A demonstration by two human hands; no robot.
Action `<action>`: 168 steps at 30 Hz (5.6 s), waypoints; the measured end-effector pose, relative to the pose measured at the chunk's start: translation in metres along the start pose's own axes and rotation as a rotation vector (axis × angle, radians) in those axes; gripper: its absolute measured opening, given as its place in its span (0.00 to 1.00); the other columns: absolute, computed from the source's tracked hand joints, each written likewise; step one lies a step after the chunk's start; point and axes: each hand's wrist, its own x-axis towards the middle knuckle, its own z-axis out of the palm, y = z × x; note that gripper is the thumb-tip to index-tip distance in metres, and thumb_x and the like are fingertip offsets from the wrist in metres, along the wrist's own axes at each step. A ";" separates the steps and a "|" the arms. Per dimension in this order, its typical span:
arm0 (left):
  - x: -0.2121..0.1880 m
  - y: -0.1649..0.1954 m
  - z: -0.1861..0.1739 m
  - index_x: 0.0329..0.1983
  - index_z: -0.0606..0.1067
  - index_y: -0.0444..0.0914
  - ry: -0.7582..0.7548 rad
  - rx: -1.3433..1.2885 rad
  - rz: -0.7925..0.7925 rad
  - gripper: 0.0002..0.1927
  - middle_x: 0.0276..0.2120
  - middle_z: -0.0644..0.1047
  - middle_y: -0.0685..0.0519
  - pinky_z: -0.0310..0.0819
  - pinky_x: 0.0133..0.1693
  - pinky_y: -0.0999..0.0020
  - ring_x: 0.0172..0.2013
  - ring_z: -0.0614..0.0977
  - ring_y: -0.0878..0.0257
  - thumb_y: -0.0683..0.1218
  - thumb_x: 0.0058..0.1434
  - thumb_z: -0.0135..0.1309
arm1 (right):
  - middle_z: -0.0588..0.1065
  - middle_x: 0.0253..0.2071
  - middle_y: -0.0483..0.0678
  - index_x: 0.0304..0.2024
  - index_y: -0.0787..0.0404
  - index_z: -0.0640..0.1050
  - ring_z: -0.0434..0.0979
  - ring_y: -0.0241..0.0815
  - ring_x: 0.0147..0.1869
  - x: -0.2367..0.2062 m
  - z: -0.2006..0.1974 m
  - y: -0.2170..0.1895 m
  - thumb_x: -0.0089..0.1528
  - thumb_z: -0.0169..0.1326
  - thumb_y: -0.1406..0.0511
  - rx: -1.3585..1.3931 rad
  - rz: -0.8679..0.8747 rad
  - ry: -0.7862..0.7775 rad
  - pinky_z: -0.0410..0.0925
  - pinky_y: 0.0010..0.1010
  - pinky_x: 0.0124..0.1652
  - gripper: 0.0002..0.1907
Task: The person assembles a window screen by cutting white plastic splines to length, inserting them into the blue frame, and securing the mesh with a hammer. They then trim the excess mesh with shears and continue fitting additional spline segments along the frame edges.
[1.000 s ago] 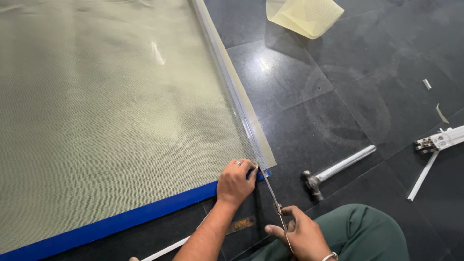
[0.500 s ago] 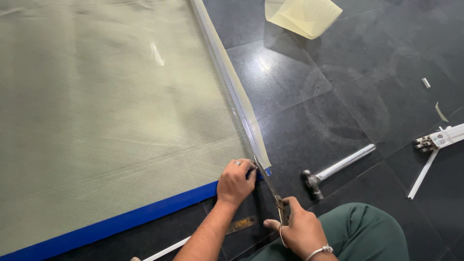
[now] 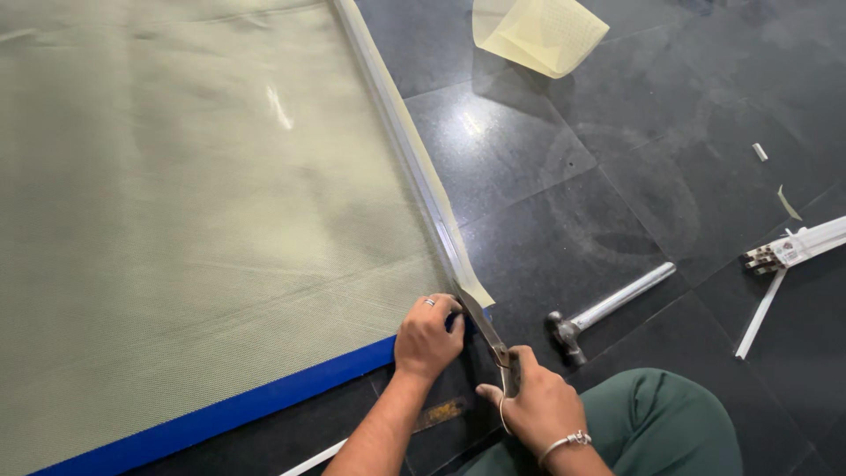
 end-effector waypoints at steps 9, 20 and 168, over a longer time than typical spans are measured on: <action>0.000 0.004 -0.003 0.32 0.76 0.39 0.000 -0.026 -0.016 0.07 0.35 0.80 0.49 0.78 0.41 0.57 0.38 0.82 0.50 0.40 0.49 0.60 | 0.82 0.42 0.53 0.57 0.45 0.71 0.82 0.59 0.49 0.013 0.012 -0.013 0.54 0.65 0.47 0.046 0.006 0.043 0.74 0.48 0.48 0.32; 0.096 -0.031 -0.006 0.60 0.76 0.56 -0.297 0.265 0.082 0.28 0.70 0.65 0.53 0.57 0.66 0.53 0.68 0.64 0.52 0.40 0.57 0.48 | 0.75 0.22 0.46 0.58 0.54 0.76 0.74 0.38 0.24 0.048 0.037 0.033 0.50 0.73 0.54 0.636 0.048 -0.204 0.67 0.31 0.26 0.36; 0.185 -0.057 0.005 0.63 0.73 0.65 -0.730 0.506 -0.034 0.32 0.70 0.65 0.71 0.49 0.69 0.44 0.73 0.58 0.60 0.40 0.60 0.47 | 0.61 0.15 0.40 0.56 0.63 0.77 0.60 0.33 0.16 0.102 0.020 0.022 0.47 0.75 0.58 0.787 -0.025 -0.351 0.57 0.29 0.18 0.37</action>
